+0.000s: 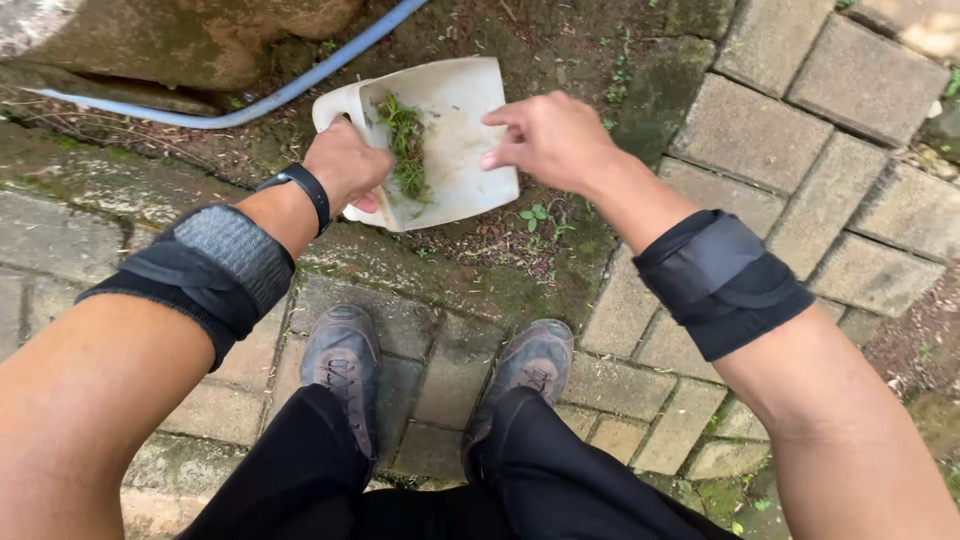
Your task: Picking small weeds and grass from around the base of a banana tree and placing them in a small plastic container.
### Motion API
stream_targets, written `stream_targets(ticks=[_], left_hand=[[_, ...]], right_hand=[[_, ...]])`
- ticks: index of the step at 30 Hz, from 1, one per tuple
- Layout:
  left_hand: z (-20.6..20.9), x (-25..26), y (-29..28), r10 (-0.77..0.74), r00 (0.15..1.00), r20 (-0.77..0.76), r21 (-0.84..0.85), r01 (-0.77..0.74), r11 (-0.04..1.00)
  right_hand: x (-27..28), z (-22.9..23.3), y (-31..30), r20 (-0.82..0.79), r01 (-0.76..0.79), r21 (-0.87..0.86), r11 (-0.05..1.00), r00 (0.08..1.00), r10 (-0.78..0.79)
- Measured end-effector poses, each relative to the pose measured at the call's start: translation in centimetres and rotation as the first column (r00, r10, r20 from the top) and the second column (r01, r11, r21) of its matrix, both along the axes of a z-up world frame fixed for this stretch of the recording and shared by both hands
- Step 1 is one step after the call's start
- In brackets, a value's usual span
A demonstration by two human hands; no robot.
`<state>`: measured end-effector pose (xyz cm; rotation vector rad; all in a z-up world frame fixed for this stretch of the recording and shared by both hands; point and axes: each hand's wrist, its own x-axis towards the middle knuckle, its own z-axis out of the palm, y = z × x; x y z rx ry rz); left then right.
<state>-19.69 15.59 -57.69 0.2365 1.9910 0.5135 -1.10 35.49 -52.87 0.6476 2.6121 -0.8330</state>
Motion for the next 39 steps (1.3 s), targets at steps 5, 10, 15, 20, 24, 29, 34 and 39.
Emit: stream_targets(ticks=[5, 10, 15, 20, 24, 29, 34, 39], left_hand=[[1.1, 0.1, 1.1, -0.203, 0.974, -0.103, -0.115, 0.191, 0.975], [0.0, -0.1, 0.4, -0.349, 0.918, -0.191, -0.079, 0.340, 0.937], [-1.1, 0.1, -0.7, -0.378, 0.905, -0.196, -0.022, 0.382, 0.924], [-1.3, 0.1, -1.4, -0.341, 0.912, -0.229, 0.036, 0.358, 0.933], [-1.2, 0.5, -1.6, -0.292, 0.938, -0.189, 0.069, 0.309, 0.949], [-1.6, 0.5, -1.6, -0.301, 0.933, -0.197, 0.095, 0.324, 0.941], [-1.6, 0.5, -1.2, -0.326, 0.921, -0.215, 0.056, 0.345, 0.937], [1.3, 0.9, 0.0, -0.301, 0.946, -0.121, 0.006, 0.304, 0.953]], right_hand=[[2.0, -0.6, 0.7, 0.057, 0.004, 0.036, 0.999, 0.998, -0.006], [5.8, -5.5, 1.5, 0.401, -0.414, 0.370, 0.832, 0.879, 0.259], [6.9, -10.0, -0.3, 0.577, -0.514, 0.388, 0.765, 0.782, 0.234], [5.6, -11.3, -0.7, 0.637, -0.606, 0.392, 0.692, 0.722, 0.272], [5.2, -11.3, -0.8, 0.673, -0.595, 0.276, 0.755, 0.680, 0.290], [6.0, -12.1, 0.4, 0.636, -0.585, 0.314, 0.748, 0.714, 0.292], [6.8, -11.1, 0.9, 0.577, -0.513, 0.318, 0.797, 0.772, 0.267], [4.8, -8.5, 0.6, 0.509, -0.382, 0.320, 0.867, 0.841, 0.183]])
